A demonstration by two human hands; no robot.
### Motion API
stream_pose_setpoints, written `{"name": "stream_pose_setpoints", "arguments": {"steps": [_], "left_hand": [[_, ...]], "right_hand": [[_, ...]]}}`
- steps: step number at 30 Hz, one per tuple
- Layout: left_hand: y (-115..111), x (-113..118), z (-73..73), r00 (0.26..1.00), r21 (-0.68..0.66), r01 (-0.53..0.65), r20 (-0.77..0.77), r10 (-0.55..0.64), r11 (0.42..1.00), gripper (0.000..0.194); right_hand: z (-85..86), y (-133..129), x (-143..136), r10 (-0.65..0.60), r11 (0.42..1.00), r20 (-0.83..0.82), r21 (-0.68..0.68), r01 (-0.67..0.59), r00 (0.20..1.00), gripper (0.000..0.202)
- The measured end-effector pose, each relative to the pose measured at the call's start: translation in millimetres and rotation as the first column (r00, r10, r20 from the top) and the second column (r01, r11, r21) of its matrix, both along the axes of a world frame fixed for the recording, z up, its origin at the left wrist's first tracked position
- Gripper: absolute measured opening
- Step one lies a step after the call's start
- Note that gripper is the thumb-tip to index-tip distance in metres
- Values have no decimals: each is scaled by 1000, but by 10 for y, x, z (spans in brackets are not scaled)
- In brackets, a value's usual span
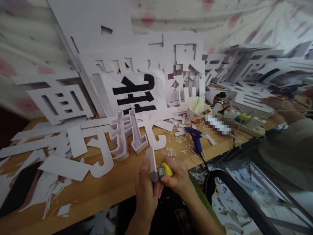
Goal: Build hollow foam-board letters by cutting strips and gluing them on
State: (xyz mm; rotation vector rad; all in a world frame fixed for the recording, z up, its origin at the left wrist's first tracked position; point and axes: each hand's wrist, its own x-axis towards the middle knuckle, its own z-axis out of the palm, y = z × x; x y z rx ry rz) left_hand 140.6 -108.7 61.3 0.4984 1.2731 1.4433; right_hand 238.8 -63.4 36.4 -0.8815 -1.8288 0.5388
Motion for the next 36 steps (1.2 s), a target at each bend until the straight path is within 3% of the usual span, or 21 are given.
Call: {"name": "stream_pose_setpoints", "arguments": {"steps": [5,13,22,24,29,36], "left_hand": [[53,-4,51,990,32,-18,139,14,999,68],[106,9,94,987,99,1,162,-17,995,67],[11,102,239,991,92,18,129,-30,996,61],[55,80,226,995,84,-13,104,4,996,60],[118,23,196,995,-17,-40,88,42,999,63],[104,2,185,994,68,24,107,-31,997,59]], "right_hand": [[-67,69,-17,32,999,-28,-42,-33,999,72],[-118,126,-45,17,997,-63,-77,-21,998,72],[-166,343,114,-156,967,-83,-218,135,984,65],[-153,290,124,-125,973,-86,-203,105,988,68],[-81,129,32,102,984,-67,-139,-110,993,71],[-87,216,1,62,990,-71,-123,-71,996,69]]}}
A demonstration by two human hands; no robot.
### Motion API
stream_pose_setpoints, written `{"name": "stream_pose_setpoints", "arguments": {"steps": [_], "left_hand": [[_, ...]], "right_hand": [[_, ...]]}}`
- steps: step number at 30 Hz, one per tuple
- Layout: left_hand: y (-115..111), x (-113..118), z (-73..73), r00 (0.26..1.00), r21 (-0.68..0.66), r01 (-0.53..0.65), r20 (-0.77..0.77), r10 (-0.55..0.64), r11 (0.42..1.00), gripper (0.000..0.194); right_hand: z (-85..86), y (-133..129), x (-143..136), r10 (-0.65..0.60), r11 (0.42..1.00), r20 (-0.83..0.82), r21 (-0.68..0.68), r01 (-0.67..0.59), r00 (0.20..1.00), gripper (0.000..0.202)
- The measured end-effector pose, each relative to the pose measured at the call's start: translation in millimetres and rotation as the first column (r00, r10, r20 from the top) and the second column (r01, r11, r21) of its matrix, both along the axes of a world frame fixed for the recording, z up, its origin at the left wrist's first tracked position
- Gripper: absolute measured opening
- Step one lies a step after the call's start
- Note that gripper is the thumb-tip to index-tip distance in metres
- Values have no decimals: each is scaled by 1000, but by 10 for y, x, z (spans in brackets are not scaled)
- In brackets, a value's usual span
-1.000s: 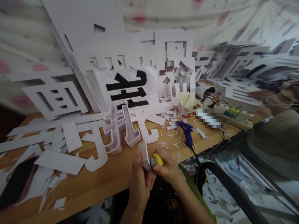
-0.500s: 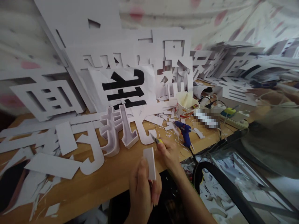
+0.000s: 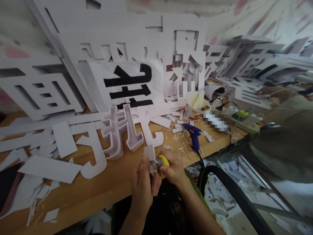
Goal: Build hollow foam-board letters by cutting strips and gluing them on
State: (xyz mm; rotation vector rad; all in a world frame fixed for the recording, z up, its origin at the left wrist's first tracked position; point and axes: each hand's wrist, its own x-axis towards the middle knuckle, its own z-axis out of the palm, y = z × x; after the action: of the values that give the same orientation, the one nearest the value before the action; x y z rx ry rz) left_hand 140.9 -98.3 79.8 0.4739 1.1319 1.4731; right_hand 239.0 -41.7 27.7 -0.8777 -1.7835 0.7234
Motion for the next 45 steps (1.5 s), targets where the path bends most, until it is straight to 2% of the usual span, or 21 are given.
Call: {"name": "stream_pose_setpoints", "arguments": {"steps": [5,12,19,26,29,32,35,38,40,43,45], "left_hand": [[13,10,-28,1000,52,-7,10,6,999,53],[41,12,-153,999,159,3,40,-10,987,54],[60,26,-133,989,133,-39,148,19,990,49],[58,64,-254,962,81,-95,264,70,992,50],[-24,75,-234,971,55,-67,234,52,996,56],[-63,39,-169,990,28,-31,138,27,999,65],[11,-51,-121,990,4,-141,24,141,990,61],[99,-124,-119,978,-12,-207,-9,207,978,56],[111,-135,-127,985,-27,-173,4,173,985,57],[66,-121,-116,991,-41,-132,28,133,990,61],[23,-112,-90,993,-50,-107,51,109,993,61]], "right_hand": [[-25,49,-19,-33,999,-33,3,33,999,70],[-86,135,-72,-42,997,-40,-63,39,998,72],[-99,248,-127,-32,997,-19,-75,31,999,73],[-137,346,-189,-52,996,22,-73,54,998,75],[-184,468,-154,-117,988,50,-100,121,992,68],[-193,602,-29,-231,963,72,-127,238,970,56],[-130,602,106,-267,953,100,-124,278,959,52],[-29,420,127,-225,966,101,-107,236,969,61],[31,259,64,-138,987,97,-74,146,986,69],[73,98,-70,25,1000,108,-16,-23,994,71],[58,85,-128,59,998,109,-14,-58,992,69]]}}
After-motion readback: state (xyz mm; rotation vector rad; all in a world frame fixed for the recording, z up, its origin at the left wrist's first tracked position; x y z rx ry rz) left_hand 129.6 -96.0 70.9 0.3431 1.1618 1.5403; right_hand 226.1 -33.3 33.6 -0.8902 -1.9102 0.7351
